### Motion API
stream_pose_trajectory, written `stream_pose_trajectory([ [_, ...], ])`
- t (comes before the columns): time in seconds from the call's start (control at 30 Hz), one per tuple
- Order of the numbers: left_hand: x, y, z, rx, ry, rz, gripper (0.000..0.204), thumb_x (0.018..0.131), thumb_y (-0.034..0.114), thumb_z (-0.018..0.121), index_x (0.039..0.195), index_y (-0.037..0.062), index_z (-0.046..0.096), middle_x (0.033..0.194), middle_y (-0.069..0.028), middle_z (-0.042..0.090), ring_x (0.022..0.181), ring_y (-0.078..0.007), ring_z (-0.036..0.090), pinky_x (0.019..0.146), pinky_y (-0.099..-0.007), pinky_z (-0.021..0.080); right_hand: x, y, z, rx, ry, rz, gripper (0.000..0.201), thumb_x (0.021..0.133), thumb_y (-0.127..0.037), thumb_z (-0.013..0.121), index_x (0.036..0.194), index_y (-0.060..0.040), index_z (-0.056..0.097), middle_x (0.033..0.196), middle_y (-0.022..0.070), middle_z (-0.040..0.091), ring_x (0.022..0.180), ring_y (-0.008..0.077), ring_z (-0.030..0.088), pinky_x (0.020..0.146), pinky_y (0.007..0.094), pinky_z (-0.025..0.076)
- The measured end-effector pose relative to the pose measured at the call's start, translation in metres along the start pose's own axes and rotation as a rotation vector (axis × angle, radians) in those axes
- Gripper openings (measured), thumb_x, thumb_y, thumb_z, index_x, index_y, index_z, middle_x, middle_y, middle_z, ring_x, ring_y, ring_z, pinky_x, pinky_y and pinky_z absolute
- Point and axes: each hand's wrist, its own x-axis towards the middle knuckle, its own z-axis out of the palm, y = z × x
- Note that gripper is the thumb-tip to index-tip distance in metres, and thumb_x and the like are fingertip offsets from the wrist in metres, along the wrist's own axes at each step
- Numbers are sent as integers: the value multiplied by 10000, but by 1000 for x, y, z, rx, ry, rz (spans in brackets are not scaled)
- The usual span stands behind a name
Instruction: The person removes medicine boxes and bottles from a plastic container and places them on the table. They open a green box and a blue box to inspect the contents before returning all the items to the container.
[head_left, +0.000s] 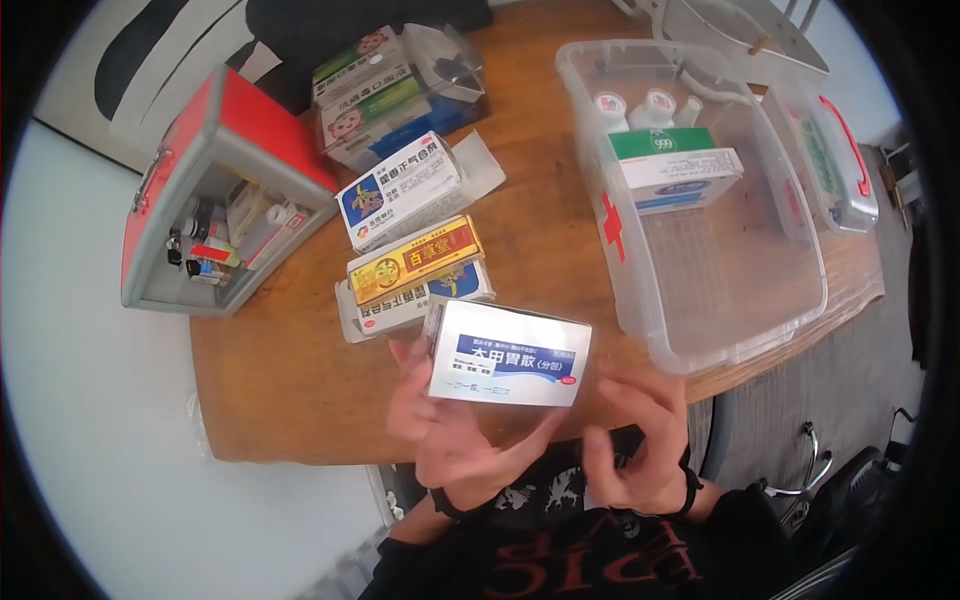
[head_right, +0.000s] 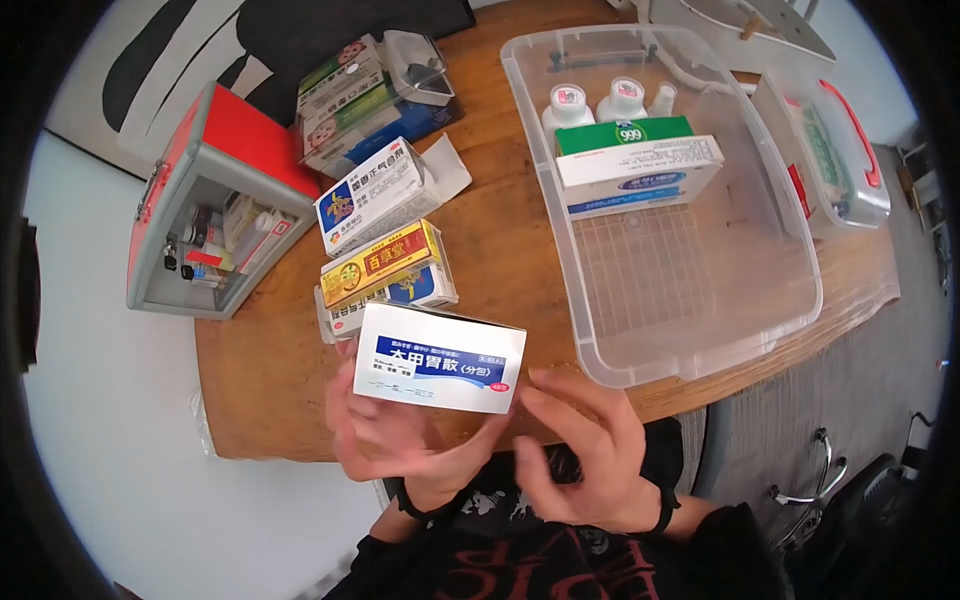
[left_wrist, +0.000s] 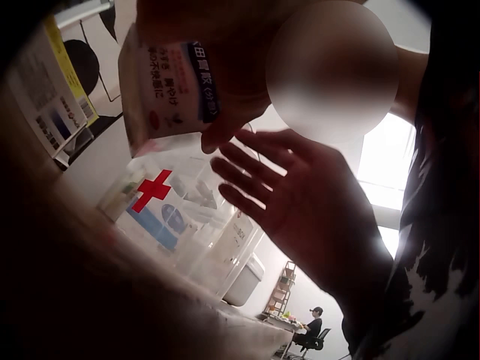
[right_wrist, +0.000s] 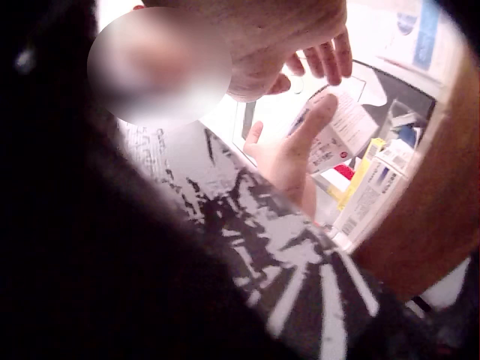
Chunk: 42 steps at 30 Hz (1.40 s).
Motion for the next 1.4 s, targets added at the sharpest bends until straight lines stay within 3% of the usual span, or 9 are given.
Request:
stream_pose_trajectory([
  [0.27, -20, -5, 11, 82, 153, 122, 1197, 667, 289, 1053, 1527, 121, 238, 1518, -248, 414, 1352, -438, 560, 1283, -700, 332, 32, -10, 27, -5, -24, -31, 682, 819, -150, 913, 1427, -4, 640, 1553, 334, 516, 1428, 568, 552, 1086, 569, 538],
  [0.6, -40, -24, 19, 42, 289, 122, 978, 796, 355, 944, 1482, 250, 255, 1378, -215, 491, 1262, -443, 600, 1259, -732, 348, 48, -5, 17, 230, -214, 109, 713, 805, -116, 923, 1382, 1, 520, 1483, 333, 543, 1285, 464, 627, 978, 485, 568],
  [0.77, -52, -24, -9, 116, 16, -6, 913, 886, 380, 879, 1500, 207, 226, 1395, -223, 453, 1278, -460, 594, 1185, -693, 467, 43, 0, 22, 465, -255, 279, 693, 794, -54, 919, 1329, -33, 479, 1453, 307, 556, 1308, 451, 598, 982, 478, 546],
  [0.87, -44, -19, -10, 64, -72, -27, 987, 946, 392, 843, 1584, 126, 139, 1431, -250, 430, 1301, -473, 589, 1101, -646, 570, 35, -4, 36, 359, -124, 197, 590, 756, -60, 931, 1220, -76, 566, 1502, 220, 573, 1380, 405, 537, 1138, 503, 427],
  [1.0, -56, -26, -4, -210, 71, -215, 760, 1151, 587, 372, 1669, 87, 128, 1515, -283, 501, 1353, -461, 598, 1100, -659, 568, 17, -15, 49, -122, 17, -111, 365, 628, -158, 896, 925, -148, 685, 1328, 131, 742, 1268, 352, 607, 1038, 496, 474],
  [1.07, -62, -27, -9, -361, 75, -396, 733, 1162, 609, 286, 1663, 88, 162, 1513, -289, 526, 1368, -445, 593, 1121, -650, 554, 5, -18, 53, -109, 61, -123, 221, 788, -185, 839, 958, -157, 700, 1362, 98, 741, 1306, 311, 610, 1068, 462, 452],
  [1.2, -50, -11, 4, -36, 5, -257, 787, 1128, 602, 421, 1671, 103, 147, 1515, -286, 505, 1376, -431, 577, 1126, -627, 549, 5, -12, 53, 42, 225, -166, 275, 870, -155, 802, 1144, -137, 777, 1319, 82, 762, 1168, 272, 695, 957, 401, 524],
  [1.3, -41, -12, 4, -32, -19, -38, 1166, 847, 380, 902, 1661, 117, 111, 1533, -270, 408, 1387, -441, 547, 1128, -616, 544, 10, -7, 48, 14, 248, -176, 374, 846, -63, 806, 1219, -92, 801, 1245, 82, 777, 1029, 268, 728, 852, 365, 560],
  [1.4, -50, -12, -4, -79, -51, -109, 1291, 615, 237, 1060, 1595, 88, 233, 1553, -253, 419, 1419, -450, 529, 1202, -625, 475, 16, -5, 47, -16, 211, -50, 406, 810, 2, 832, 1210, -61, 808, 1201, 86, 782, 1005, 280, 722, 852, 377, 555],
])
